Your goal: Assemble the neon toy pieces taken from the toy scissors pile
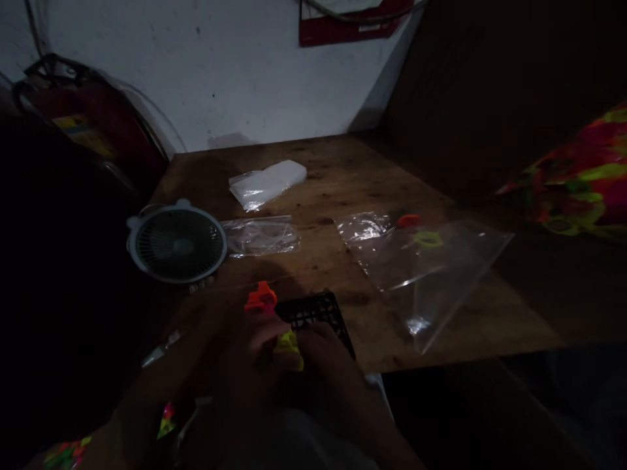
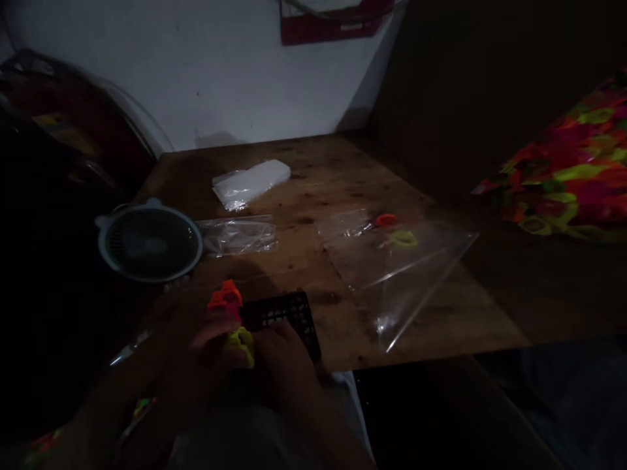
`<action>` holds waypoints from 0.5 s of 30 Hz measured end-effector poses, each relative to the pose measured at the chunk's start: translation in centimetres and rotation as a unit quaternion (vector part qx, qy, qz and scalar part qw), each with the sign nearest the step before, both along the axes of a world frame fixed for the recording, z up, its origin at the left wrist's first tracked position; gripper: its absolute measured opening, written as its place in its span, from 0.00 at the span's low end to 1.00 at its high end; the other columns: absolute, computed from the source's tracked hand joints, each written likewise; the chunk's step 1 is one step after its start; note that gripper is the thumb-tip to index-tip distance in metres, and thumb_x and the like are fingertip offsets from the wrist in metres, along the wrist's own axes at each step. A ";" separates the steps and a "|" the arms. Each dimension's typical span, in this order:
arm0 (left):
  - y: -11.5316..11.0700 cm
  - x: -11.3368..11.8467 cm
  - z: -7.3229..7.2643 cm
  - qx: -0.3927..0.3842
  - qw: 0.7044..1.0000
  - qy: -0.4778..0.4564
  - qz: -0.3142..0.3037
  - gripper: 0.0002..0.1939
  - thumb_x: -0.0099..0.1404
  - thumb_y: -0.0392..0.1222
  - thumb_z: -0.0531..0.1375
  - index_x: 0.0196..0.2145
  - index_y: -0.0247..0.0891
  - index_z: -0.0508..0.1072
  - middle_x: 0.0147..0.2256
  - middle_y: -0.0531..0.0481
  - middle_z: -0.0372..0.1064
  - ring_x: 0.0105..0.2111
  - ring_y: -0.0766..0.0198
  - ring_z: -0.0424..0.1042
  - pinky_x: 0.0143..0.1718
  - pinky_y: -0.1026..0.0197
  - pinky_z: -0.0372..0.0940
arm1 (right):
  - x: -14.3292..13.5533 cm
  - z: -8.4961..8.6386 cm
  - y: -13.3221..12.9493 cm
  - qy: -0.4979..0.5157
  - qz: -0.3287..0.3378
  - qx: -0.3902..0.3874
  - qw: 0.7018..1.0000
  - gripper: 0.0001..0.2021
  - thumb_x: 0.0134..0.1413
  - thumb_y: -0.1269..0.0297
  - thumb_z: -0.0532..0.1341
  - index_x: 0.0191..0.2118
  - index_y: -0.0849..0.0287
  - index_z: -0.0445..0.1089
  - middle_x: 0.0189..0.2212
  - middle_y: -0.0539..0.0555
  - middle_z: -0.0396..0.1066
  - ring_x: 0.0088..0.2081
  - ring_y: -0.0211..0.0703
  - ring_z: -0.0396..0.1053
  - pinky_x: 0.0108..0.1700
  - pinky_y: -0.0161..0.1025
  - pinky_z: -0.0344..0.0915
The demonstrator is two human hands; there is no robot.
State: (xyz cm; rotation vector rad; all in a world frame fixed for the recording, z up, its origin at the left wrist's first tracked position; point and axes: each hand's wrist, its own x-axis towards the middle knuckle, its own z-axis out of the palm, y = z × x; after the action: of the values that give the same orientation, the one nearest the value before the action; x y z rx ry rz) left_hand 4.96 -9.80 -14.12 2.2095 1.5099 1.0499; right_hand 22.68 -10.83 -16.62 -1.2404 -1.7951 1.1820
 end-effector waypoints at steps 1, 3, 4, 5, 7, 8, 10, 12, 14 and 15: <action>-0.1 0.1 -0.1 0.019 1.000 0.008 0.012 0.14 0.61 0.47 0.60 0.45 0.46 0.71 0.41 0.50 0.72 0.41 0.62 0.72 0.38 0.61 0.70 | -0.1 0.1 0.1 -0.006 0.013 0.004 1.000 0.08 0.58 0.69 0.56 0.41 0.56 0.71 0.39 0.55 0.72 0.42 0.45 0.67 0.46 0.42 0.65; -0.6 0.2 -0.3 0.040 0.997 -0.006 0.064 0.15 0.63 0.45 0.58 0.48 0.45 0.68 0.45 0.48 0.69 0.46 0.60 0.69 0.45 0.57 0.67 | -0.3 -0.3 0.0 0.042 0.005 -0.022 0.999 0.08 0.59 0.67 0.56 0.40 0.56 0.71 0.38 0.55 0.73 0.41 0.44 0.67 0.44 0.40 0.65; -0.9 0.4 -0.4 0.038 0.994 -0.027 0.096 0.15 0.64 0.45 0.56 0.49 0.43 0.68 0.47 0.47 0.68 0.49 0.59 0.67 0.49 0.55 0.65 | -0.5 -1.0 -0.1 0.082 -0.014 -0.052 0.995 0.07 0.59 0.66 0.57 0.40 0.57 0.71 0.37 0.54 0.73 0.40 0.43 0.68 0.43 0.39 0.65; -1.2 0.5 -0.5 0.025 0.990 -0.055 0.127 0.15 0.65 0.44 0.55 0.49 0.42 0.67 0.49 0.46 0.67 0.51 0.58 0.66 0.51 0.53 0.64 | -0.8 -1.8 -0.2 0.120 -0.035 -0.085 0.988 0.06 0.57 0.65 0.59 0.40 0.57 0.71 0.36 0.53 0.73 0.38 0.42 0.69 0.40 0.37 0.65; -2.0 0.8 -0.9 -0.020 0.978 -0.112 0.173 0.14 0.65 0.43 0.55 0.49 0.41 0.67 0.51 0.45 0.65 0.53 0.57 0.64 0.54 0.51 0.61 | -1.6 -3.6 -0.6 0.169 -0.056 -0.136 0.975 0.07 0.51 0.64 0.63 0.36 0.59 0.72 0.33 0.52 0.74 0.35 0.42 0.71 0.37 0.35 0.66; -2.4 1.0 -1.1 -0.045 0.972 -0.135 0.189 0.14 0.65 0.43 0.55 0.49 0.41 0.67 0.52 0.45 0.64 0.54 0.57 0.63 0.55 0.51 0.61 | -2.1 -4.5 -0.7 0.174 -0.060 -0.146 0.972 0.06 0.49 0.64 0.64 0.35 0.60 0.72 0.32 0.52 0.74 0.34 0.43 0.71 0.36 0.35 0.65; -3.2 1.3 -1.5 -0.087 0.960 -0.168 0.204 0.15 0.66 0.43 0.54 0.50 0.42 0.67 0.53 0.45 0.64 0.54 0.57 0.63 0.55 0.52 0.61 | -3.0 -5.7 -1.0 0.156 -0.065 -0.139 0.976 0.06 0.49 0.64 0.63 0.32 0.61 0.73 0.29 0.52 0.74 0.32 0.43 0.71 0.33 0.34 0.64; -3.8 1.2 -2.0 -0.108 0.956 -0.183 0.203 0.14 0.68 0.44 0.53 0.50 0.43 0.67 0.54 0.46 0.63 0.53 0.58 0.64 0.54 0.53 0.62 | -3.6 -6.1 -1.2 0.129 -0.072 -0.119 0.982 0.07 0.50 0.63 0.61 0.31 0.61 0.74 0.27 0.52 0.74 0.30 0.43 0.71 0.31 0.33 0.63; -4.1 0.9 -2.5 -0.112 0.956 -0.186 0.197 0.15 0.68 0.46 0.52 0.49 0.41 0.68 0.53 0.44 0.63 0.51 0.58 0.65 0.52 0.51 0.64 | -3.8 -6.1 -1.4 0.111 -0.086 -0.107 0.984 0.09 0.52 0.61 0.60 0.32 0.60 0.74 0.28 0.52 0.75 0.31 0.43 0.72 0.31 0.33 0.63; -4.2 0.8 -2.8 -0.110 0.957 -0.185 0.196 0.15 0.67 0.47 0.53 0.49 0.40 0.68 0.53 0.44 0.63 0.50 0.58 0.66 0.51 0.50 0.64 | -3.8 -6.0 -1.5 0.098 -0.092 -0.105 0.985 0.10 0.52 0.60 0.59 0.33 0.60 0.74 0.28 0.52 0.75 0.31 0.43 0.72 0.31 0.33 0.63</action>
State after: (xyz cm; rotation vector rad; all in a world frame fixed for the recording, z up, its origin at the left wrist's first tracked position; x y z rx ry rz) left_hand 5.72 -14.00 -16.87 1.4955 1.8157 1.2500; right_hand 18.84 -12.34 -22.61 -1.3247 -1.4100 1.3616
